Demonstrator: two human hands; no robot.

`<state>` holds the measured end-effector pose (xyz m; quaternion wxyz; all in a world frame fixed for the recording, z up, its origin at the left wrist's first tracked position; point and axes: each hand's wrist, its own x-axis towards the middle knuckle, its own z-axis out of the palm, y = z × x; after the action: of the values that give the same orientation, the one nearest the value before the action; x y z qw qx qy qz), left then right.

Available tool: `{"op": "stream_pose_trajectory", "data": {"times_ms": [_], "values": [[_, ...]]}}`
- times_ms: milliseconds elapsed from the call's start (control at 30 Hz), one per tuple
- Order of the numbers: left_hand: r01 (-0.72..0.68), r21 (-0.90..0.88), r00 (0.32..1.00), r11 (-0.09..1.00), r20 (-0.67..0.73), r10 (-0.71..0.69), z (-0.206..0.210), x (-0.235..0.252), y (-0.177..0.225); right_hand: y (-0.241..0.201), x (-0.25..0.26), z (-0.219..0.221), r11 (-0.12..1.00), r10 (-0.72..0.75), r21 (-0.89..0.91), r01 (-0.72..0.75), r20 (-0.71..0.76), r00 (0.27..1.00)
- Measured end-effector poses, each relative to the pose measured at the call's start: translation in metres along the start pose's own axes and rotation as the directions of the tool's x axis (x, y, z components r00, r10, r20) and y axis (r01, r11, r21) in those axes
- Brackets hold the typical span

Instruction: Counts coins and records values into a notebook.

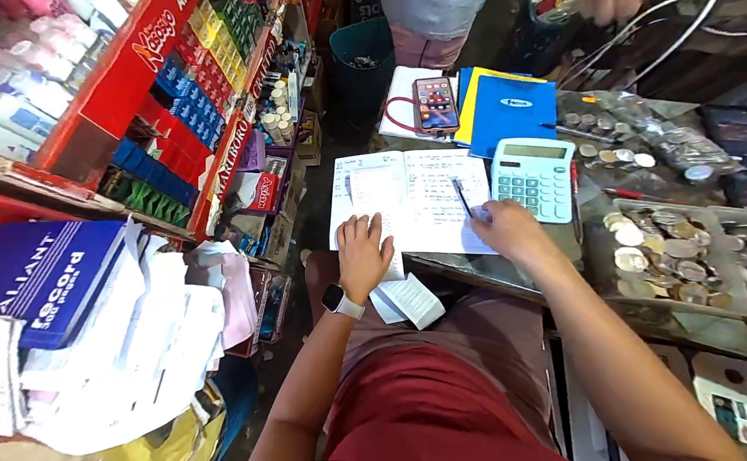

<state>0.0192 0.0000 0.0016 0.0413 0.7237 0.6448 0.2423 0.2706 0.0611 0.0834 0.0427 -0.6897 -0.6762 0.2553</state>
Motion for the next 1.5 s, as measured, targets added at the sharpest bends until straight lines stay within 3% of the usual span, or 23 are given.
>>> {"op": "stream_pose_trajectory", "data": {"times_ms": [200, 300, 367, 400, 433, 500, 700, 767, 900, 1100, 1500], "values": [[0.009, -0.002, 1.0, 1.0, -0.004, -0.009, 0.0, -0.001, 0.002, -0.006, -0.005, 0.006, 0.999, 0.0, 0.043, 0.002, -0.026, 1.0], [0.012, -0.005, 1.0, 1.0, 0.006, -0.012, 0.0, 0.0, 0.002, -0.004, -0.006, -0.004, 0.952, -0.051, 0.292, 0.088, -0.134, 0.99], [0.017, -0.011, 1.0, 1.0, 0.016, -0.017, 0.0, 0.0, 0.002, 0.0, -0.003, -0.002, 0.795, -0.089, 0.57, 0.205, -0.224, 0.97], [0.017, -0.009, 1.0, 1.0, 0.016, -0.017, 0.0, -0.001, 0.003, 0.0, -0.002, 0.0, 0.647, -0.106, 0.723, 0.244, -0.231, 0.967], [0.016, -0.009, 1.0, 1.0, 0.014, -0.016, 0.0, -0.001, 0.003, 0.0, -0.001, 0.002, 0.499, -0.134, 0.824, 0.269, -0.232, 0.963], [0.011, -0.005, 1.0, 1.0, 0.002, -0.011, -0.001, -0.001, 0.002, -0.004, 0.001, 0.004, 0.322, -0.147, 0.913, 0.249, -0.212, 0.966], [0.001, -0.02, 1.0, 1.0, 0.003, -0.001, -0.001, -0.002, 0.0, -0.002, 0.007, 0.012, 0.147, -0.001, 0.986, 0.078, -0.078, 0.997], [-0.002, -0.026, 1.0, 1.0, -0.011, 0.002, -0.001, -0.002, -0.001, -0.001, 0.009, 0.015, 0.138, 0.052, 0.989, 0.053, -0.061, 0.997], [-0.011, 0.005, 1.0, 1.0, -0.02, 0.011, 0.0, -0.002, -0.002, -0.003, 0.015, 0.024, 0.234, 0.106, 0.971, 0.054, -0.081, 0.991], [0.013, 0.005, 1.0, 1.0, 0.012, -0.013, 0.0, -0.002, -0.002, -0.014, 0.024, 0.036, 0.371, 0.026, 0.922, 0.112, -0.131, 0.991], [0.007, 0.002, 1.0, 1.0, 0.011, -0.007, -0.003, -0.001, 0.001, -0.01, 0.023, 0.05, 0.341, -0.017, 0.911, 0.23, -0.239, 0.971]]}}
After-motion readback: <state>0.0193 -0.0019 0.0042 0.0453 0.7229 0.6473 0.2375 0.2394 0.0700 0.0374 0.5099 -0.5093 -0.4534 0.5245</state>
